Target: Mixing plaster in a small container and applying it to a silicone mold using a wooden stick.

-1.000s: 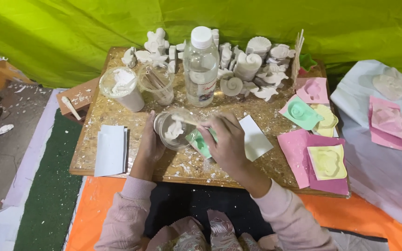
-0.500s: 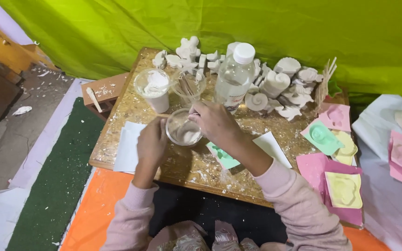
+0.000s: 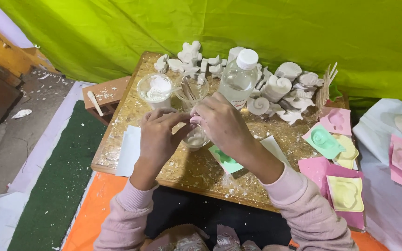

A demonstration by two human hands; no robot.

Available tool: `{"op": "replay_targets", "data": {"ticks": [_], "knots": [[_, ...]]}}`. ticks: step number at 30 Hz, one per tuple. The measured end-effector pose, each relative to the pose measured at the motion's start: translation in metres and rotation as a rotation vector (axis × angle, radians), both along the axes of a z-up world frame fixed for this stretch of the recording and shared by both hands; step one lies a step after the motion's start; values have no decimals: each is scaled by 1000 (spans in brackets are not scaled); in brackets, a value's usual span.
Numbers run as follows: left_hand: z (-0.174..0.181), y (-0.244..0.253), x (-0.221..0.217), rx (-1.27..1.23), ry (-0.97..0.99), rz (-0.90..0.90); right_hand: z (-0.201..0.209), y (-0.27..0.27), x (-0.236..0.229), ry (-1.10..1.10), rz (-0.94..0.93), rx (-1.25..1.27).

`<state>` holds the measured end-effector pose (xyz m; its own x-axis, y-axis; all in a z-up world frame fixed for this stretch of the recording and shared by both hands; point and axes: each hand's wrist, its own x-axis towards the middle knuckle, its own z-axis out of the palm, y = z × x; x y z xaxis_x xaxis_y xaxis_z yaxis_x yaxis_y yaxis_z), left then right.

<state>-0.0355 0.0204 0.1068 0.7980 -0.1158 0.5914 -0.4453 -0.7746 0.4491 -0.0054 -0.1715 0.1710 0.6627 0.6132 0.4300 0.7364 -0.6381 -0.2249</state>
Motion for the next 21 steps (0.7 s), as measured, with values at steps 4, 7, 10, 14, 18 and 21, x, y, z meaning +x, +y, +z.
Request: {"op": "replay_targets", "data": {"ticks": [4, 7, 10, 14, 18, 21], "knots": [[-9, 3, 7, 6, -72, 30, -3, 2, 17, 178, 51, 144], [-19, 9, 8, -80, -111, 31, -16, 3, 48, 49, -10, 199], [-12, 11, 1, -279, -25, 28, -22, 12, 71, 27, -37, 129], [-11, 15, 0, -402, 24, 40, -6, 39, 77, 86, 150, 257], [-15, 14, -4, -491, 86, 50, -5, 55, 78, 238, 233, 196], [-16, 14, -4, -495, 117, 61, -5, 55, 71, 389, 269, 209]]}}
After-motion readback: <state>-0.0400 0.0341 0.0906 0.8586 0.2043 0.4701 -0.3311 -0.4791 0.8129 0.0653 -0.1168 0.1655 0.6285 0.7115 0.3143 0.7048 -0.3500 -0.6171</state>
